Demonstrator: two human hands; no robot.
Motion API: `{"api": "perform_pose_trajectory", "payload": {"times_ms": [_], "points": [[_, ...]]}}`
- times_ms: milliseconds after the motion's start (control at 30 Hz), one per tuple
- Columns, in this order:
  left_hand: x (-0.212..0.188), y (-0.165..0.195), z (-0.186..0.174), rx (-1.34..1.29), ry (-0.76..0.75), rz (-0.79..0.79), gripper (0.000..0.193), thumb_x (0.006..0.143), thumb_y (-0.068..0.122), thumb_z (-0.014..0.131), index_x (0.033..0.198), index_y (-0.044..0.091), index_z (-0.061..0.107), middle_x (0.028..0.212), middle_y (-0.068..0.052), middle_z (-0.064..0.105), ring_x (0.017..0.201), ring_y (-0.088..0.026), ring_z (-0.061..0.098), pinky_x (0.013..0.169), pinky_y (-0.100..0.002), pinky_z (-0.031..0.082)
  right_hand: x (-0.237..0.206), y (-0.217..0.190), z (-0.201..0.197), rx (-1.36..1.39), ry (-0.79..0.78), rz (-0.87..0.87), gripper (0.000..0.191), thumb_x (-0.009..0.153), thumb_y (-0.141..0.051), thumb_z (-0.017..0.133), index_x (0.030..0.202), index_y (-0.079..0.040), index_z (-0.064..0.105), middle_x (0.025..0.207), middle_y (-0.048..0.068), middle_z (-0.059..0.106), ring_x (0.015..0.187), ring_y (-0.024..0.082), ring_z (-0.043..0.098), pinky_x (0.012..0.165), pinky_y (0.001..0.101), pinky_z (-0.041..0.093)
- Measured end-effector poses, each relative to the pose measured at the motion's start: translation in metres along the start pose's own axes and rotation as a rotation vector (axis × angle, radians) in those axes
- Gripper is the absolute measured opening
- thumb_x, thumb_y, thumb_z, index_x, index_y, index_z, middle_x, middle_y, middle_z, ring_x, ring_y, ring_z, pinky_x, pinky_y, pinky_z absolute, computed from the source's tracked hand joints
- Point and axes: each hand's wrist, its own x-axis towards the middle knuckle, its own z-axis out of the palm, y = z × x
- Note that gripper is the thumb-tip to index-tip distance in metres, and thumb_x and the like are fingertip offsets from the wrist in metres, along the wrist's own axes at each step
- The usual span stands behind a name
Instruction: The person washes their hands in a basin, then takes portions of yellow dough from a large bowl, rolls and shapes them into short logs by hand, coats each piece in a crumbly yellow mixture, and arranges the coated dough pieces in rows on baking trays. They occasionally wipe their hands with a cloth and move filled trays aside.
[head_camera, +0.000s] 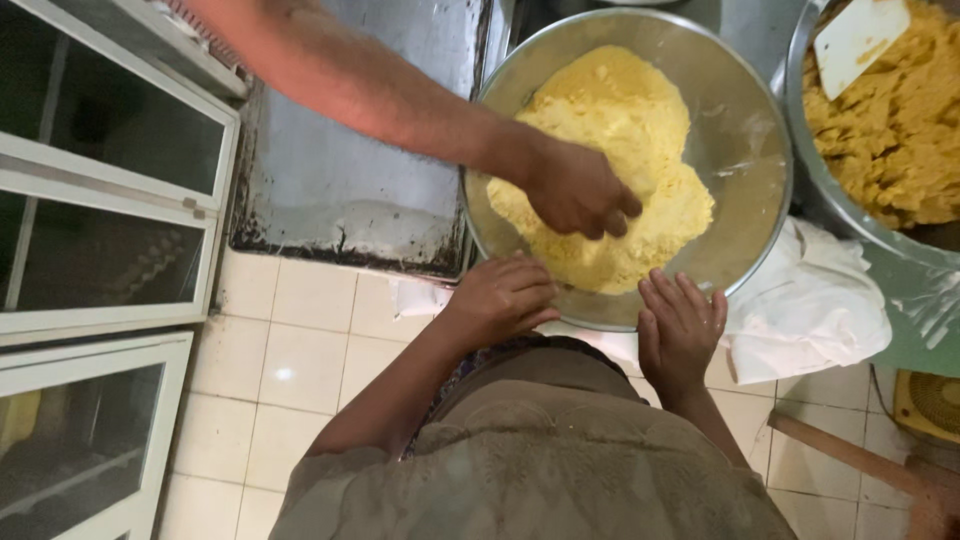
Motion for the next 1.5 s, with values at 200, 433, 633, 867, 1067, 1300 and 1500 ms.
{"api": "perform_pose_trajectory", "payload": {"times_ms": [200,433,633,867,1067,1300,1500], "points": [[-0.009,0.002,0.004,0.02,0.048,-0.009,0.027,0.086,0.026,0.083,0.103,0.007,0.073,0.112,-0.008,0.073,0.113,-0.028,0.069,0.107,-0.047,0.053,0.001,-0.009,-0.002,-0.012,-0.004,0.017,0.032,0.107,-0.025,0.053,0.132,-0.014,0.07,0.141,0.006,0.066,0.14,0.031,0.051,0.125,0.0593,0.018],[-0.008,0.006,0.001,0.048,0.054,0.017,0.025,0.085,0.028,0.084,0.099,0.009,0.075,0.105,-0.006,0.074,0.111,-0.026,0.071,0.106,-0.047,0.053,-0.013,-0.002,0.009,-0.042,-0.004,0.025,0.034,0.108,-0.026,0.051,0.134,-0.014,0.067,0.145,0.007,0.063,0.141,0.034,0.05,0.126,0.0606,0.019],[0.016,0.014,0.001,-0.207,-0.018,0.071,0.023,0.087,0.028,0.082,0.099,0.009,0.075,0.107,-0.009,0.075,0.106,-0.026,0.071,0.101,-0.044,0.053,-0.021,0.069,-0.011,0.35,0.414,0.365,0.048,0.119,-0.038,0.052,0.154,-0.006,0.043,0.148,0.018,0.05,0.143,0.034,0.049,0.126,0.0551,0.036],[0.083,0.079,0.146,-1.266,-0.688,-0.161,0.057,0.102,0.037,0.066,0.153,0.016,0.048,0.153,-0.014,0.053,0.142,-0.03,0.053,0.117,-0.042,0.045,-0.013,0.157,-0.04,-0.536,0.03,0.461,0.066,0.075,-0.045,0.088,0.127,-0.009,0.072,0.143,0.024,0.055,0.127,0.053,0.05,0.102,0.059,0.043],[0.131,0.123,0.314,-0.434,-0.095,-0.303,0.071,0.104,0.042,0.056,0.166,0.022,0.027,0.169,-0.029,0.013,0.156,-0.052,0.01,0.122,-0.062,0.017,-0.022,0.206,-0.064,-0.121,0.196,0.235,0.053,0.088,-0.031,0.08,0.123,0.005,0.064,0.12,0.024,0.062,0.112,0.045,0.055,0.1,0.0542,0.044],[0.17,0.103,0.352,-0.264,-0.087,-0.48,0.037,0.105,0.047,0.055,0.127,0.018,0.062,0.111,-0.013,0.073,0.104,-0.039,0.07,0.088,-0.056,0.053,-0.025,0.24,-0.053,0.131,0.18,0.452,0.044,0.122,-0.036,0.042,0.104,-0.001,0.062,0.089,0.018,0.062,0.082,0.038,0.06,0.079,0.0475,0.049],[0.179,0.09,0.365,-0.373,0.072,-0.503,0.034,0.106,0.044,0.057,0.118,0.013,0.062,0.108,-0.016,0.075,0.102,-0.04,0.071,0.087,-0.052,0.055,-0.016,0.24,-0.045,-0.039,0.363,0.069,0.044,0.125,-0.037,0.041,0.129,0.002,0.061,0.117,0.023,0.059,0.112,0.046,0.059,0.094,0.055,0.05]]}}
